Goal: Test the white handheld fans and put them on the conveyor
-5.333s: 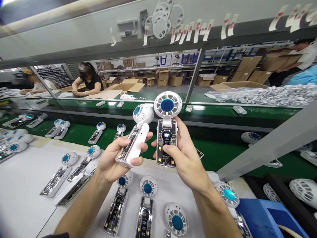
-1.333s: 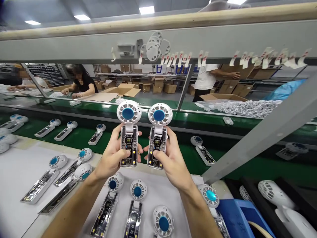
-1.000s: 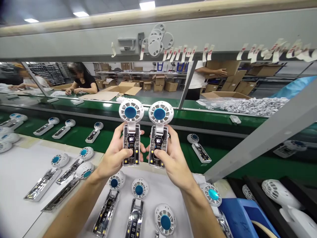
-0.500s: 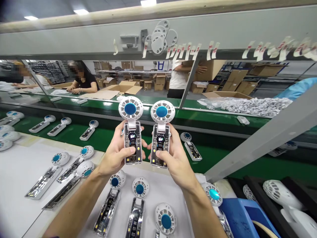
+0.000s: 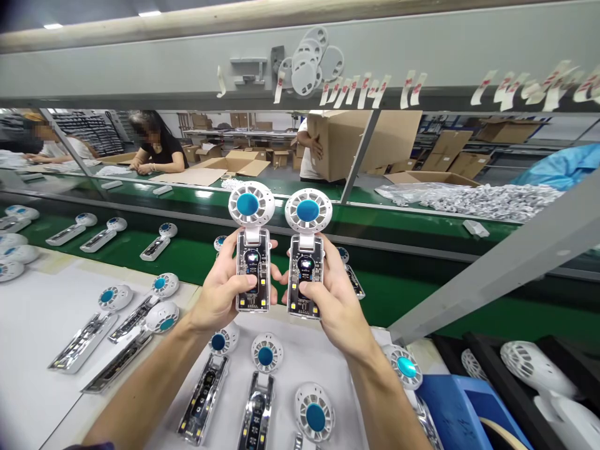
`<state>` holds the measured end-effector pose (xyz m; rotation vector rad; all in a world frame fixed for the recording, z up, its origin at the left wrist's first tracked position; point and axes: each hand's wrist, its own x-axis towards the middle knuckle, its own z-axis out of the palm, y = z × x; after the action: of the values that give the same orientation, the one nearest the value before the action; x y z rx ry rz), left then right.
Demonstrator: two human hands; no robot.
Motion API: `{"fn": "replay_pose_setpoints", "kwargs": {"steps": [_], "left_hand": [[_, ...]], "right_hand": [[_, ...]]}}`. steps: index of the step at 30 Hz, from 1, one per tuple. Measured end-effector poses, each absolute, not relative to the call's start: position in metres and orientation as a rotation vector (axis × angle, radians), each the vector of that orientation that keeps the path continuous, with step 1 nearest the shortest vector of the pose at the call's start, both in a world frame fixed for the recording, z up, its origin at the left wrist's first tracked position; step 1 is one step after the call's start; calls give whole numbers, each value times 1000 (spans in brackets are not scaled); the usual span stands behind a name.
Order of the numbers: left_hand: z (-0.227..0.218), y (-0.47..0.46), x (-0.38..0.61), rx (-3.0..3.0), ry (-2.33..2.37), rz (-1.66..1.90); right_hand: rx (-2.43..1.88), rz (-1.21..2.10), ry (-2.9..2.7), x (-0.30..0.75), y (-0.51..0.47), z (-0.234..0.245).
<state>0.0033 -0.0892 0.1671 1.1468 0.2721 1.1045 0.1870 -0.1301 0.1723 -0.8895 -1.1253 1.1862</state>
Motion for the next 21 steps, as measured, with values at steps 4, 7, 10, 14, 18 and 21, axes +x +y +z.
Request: {"fn": "replay_pose_setpoints", "kwargs": {"steps": [4, 7, 10, 14, 18, 21], "left_hand": [[166, -91, 6, 1134, 281, 1082], [167, -91, 7, 1126, 286, 1077], [168, -91, 8, 1111, 292, 1099], [164, -90, 12, 1172, 403, 1263], [165, -91, 10, 1195, 735, 1564], [188, -102, -8, 1121, 682, 1651]], "right_hand": [[-914, 1186, -1123, 186, -129, 172], [-933, 1144, -1154, 187, -129, 170], [-888, 1162, -1172, 186, -128, 169], [-810, 1032, -1122, 177, -129, 171], [-760, 1067, -1028, 176, -138, 179], [-891, 867, -1168, 191, -153, 185]]}}
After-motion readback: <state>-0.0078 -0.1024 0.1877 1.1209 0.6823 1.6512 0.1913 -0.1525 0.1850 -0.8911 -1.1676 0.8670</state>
